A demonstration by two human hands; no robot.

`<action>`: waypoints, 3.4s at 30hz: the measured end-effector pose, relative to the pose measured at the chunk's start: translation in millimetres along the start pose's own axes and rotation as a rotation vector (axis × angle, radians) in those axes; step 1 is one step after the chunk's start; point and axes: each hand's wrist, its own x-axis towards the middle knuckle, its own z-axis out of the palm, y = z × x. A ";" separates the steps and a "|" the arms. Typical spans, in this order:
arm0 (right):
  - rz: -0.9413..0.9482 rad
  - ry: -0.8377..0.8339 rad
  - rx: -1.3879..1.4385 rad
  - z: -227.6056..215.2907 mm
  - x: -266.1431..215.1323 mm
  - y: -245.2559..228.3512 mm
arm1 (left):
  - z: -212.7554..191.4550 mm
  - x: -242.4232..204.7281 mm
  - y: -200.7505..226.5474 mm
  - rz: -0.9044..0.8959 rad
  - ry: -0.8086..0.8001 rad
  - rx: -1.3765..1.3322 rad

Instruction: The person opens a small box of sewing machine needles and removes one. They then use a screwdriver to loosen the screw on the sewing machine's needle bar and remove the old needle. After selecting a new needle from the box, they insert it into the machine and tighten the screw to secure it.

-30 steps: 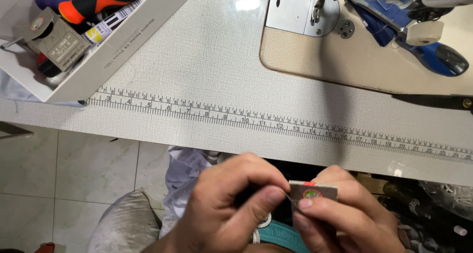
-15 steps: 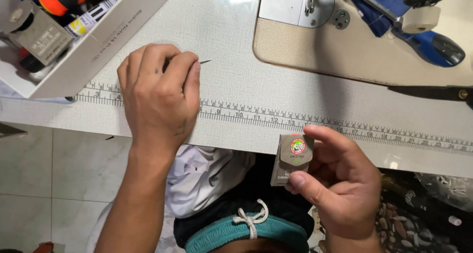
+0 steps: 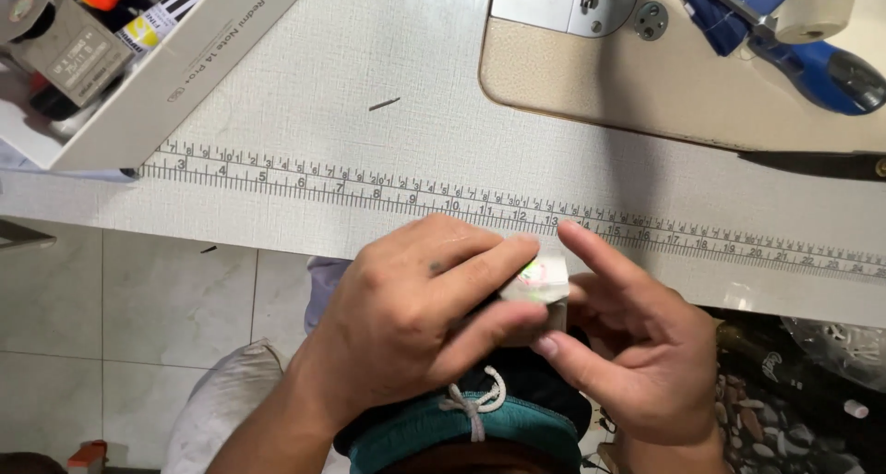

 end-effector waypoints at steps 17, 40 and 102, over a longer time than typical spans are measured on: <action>-0.027 0.053 0.023 -4.5 -5.2 17.5 | 2.3 -7.1 21.1 -0.217 0.057 -0.372; -0.236 -0.209 -0.569 73.5 132.2 10.1 | -209.1 76.7 -126.6 -0.150 0.085 0.856; -0.085 0.036 0.385 30.9 53.1 -0.1 | -67.9 79.6 -30.2 -0.789 -0.468 -0.984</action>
